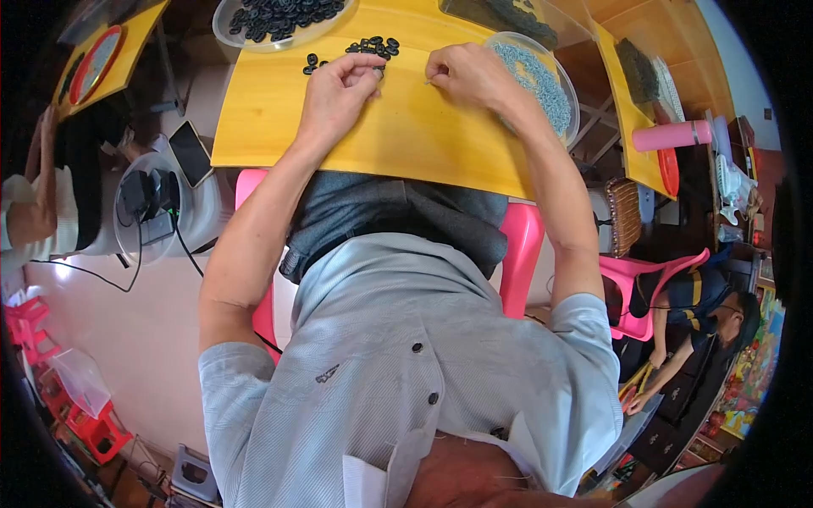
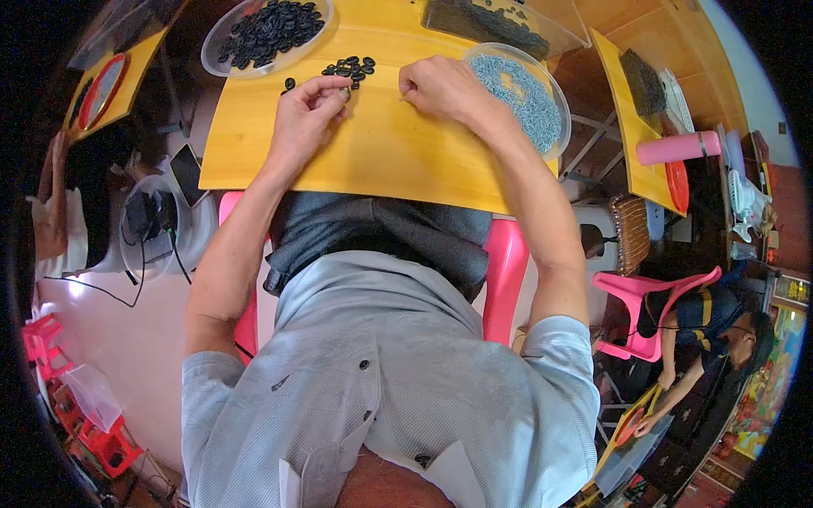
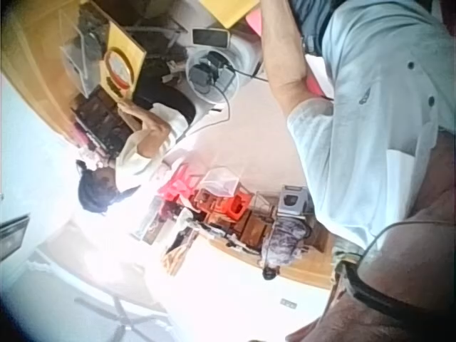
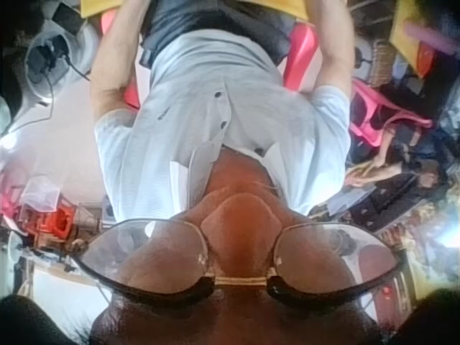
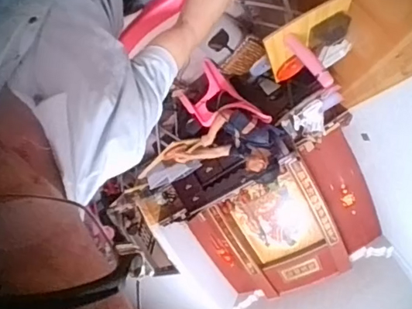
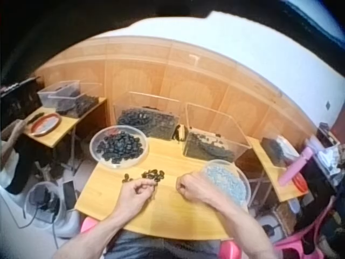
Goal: The person assembles toggles by taking black plastic pieces and metal pins, inserting the pins into the plastic pieces by hand, and placing the assembled pieces onto the table.
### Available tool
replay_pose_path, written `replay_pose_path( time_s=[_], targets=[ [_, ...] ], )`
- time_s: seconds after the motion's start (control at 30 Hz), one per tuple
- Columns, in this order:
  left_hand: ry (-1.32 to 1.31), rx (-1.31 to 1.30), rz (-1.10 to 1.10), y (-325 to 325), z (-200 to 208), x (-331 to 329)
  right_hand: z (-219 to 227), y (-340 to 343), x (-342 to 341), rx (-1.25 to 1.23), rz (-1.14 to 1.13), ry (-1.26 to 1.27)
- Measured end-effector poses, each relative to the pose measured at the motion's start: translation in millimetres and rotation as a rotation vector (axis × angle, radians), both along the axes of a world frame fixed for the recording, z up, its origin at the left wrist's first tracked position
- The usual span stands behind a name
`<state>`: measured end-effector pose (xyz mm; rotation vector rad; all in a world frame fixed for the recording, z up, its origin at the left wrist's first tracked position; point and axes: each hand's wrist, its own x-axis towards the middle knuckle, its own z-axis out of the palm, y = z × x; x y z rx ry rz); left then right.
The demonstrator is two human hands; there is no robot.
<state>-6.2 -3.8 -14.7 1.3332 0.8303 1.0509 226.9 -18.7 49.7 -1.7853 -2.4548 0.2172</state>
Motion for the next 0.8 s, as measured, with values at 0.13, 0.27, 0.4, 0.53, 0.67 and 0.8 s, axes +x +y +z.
replay_pose_path(
  time_s=[0.13, 0.27, 0.4, 0.53, 0.67, 0.8],
  targets=[
    [0.105, 0.082, -0.013, -2, 0, -2, -8, 4, 0, 0.041, 0.033, -0.029],
    [0.421, 0.593, 0.094, -4, -3, -3, -10, 5, -2, 0.016, 0.0, -0.061],
    [0.538, 0.62, 0.054, -6, -3, -2, -12, 0, -8, 0.057, -0.003, -0.026],
    [0.46, 0.548, 0.027, -10, 6, 4, -14, -14, -20, -0.04, -0.068, 0.369],
    [0.395, 0.445, 0.0, -11, 9, 4, -23, -18, -23, -0.15, -0.125, 0.687],
    [0.395, 0.449, 0.004, -11, 9, 3, -29, -20, -25, -0.256, -0.163, 0.962]
  ],
)
